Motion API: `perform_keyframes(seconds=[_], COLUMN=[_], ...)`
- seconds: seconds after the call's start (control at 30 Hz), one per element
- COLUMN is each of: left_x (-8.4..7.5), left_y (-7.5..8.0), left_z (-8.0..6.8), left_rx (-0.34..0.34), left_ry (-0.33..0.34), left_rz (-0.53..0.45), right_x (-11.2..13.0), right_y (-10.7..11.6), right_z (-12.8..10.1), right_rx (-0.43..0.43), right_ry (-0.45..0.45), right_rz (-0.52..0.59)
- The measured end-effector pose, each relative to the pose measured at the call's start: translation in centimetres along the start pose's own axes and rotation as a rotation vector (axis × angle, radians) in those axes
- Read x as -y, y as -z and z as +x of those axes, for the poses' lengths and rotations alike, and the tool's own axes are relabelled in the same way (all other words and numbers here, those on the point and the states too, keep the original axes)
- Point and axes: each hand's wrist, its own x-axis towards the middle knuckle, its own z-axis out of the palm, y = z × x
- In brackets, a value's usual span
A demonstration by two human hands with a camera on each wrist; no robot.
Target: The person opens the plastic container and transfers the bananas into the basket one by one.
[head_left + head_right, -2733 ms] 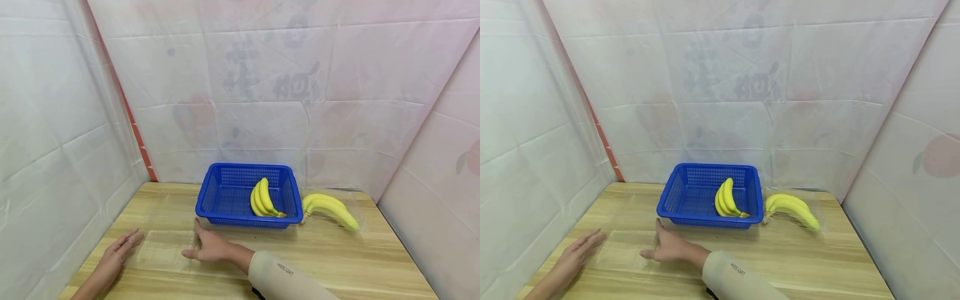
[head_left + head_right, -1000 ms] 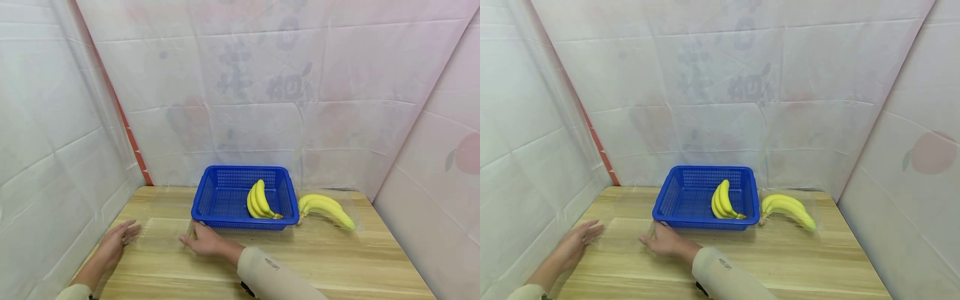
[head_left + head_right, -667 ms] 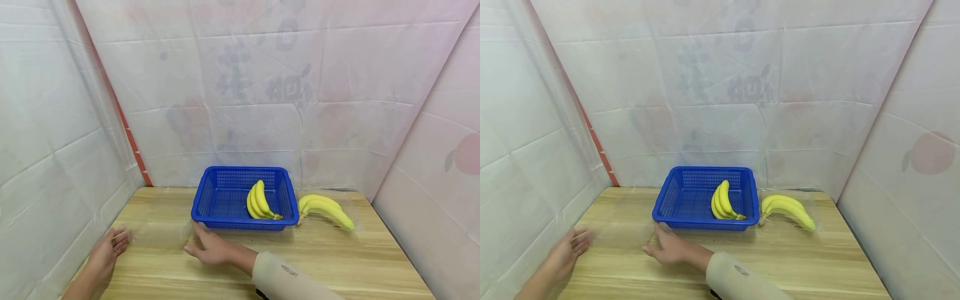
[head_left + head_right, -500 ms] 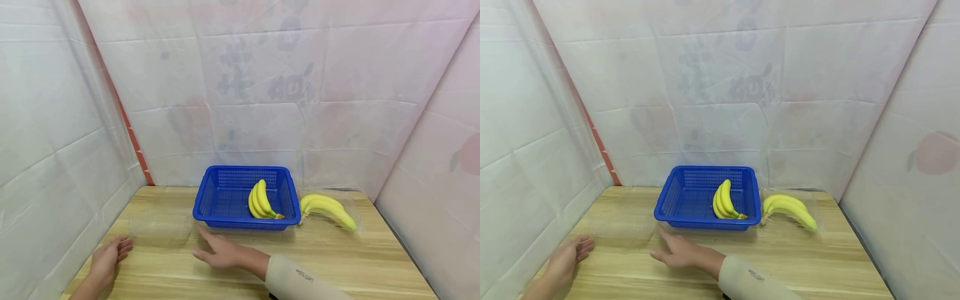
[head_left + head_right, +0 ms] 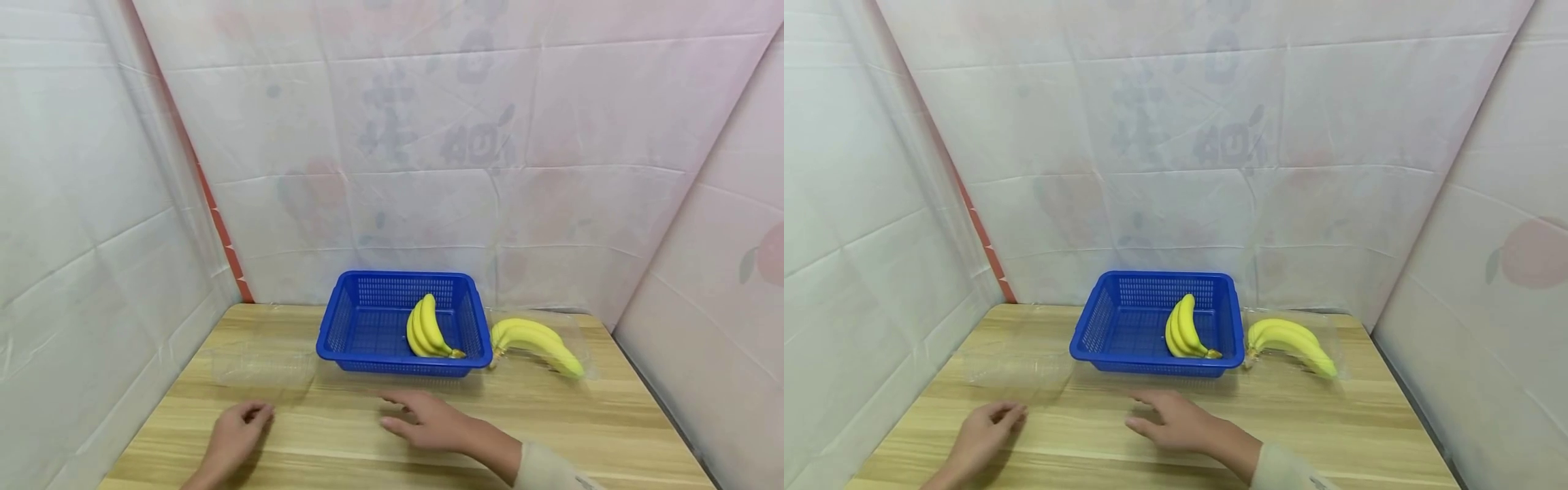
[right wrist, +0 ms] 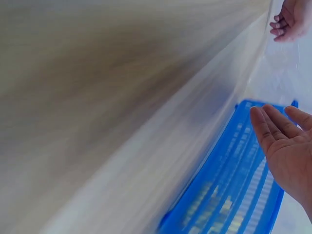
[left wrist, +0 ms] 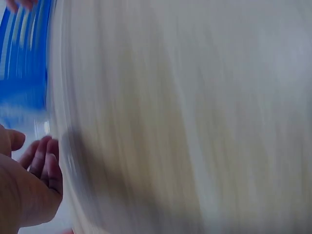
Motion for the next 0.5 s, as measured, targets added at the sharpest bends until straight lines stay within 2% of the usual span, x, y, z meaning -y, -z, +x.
perform_keyframes(seconds=[0.1, 0.23, 0.37, 0.5], left_x=[-1.9, -3.9, -5.3, -6.2], left_y=[-2.6, -5.2, -6.5, -7.0], left_z=[-1.3, -2.6, -3.2, -3.2], left_rx=[0.065, 0.197, 0.31, 0.348], left_ry=[-0.06, -0.127, -0.194, -0.246], left_rz=[-0.085, -0.175, -0.188, -0.181], right_x=[-1.2, -2.6, -3.7, -4.3], right_y=[0.9, 1.9, 2.5, 2.7], right_z=[-2.6, -5.8, -8.0, -9.1], right_rx=[-0.044, -0.109, -0.145, -0.161], right_ry=[-0.032, -0.103, -0.169, -0.172], right_rz=[0.04, 0.044, 0.026, 0.005])
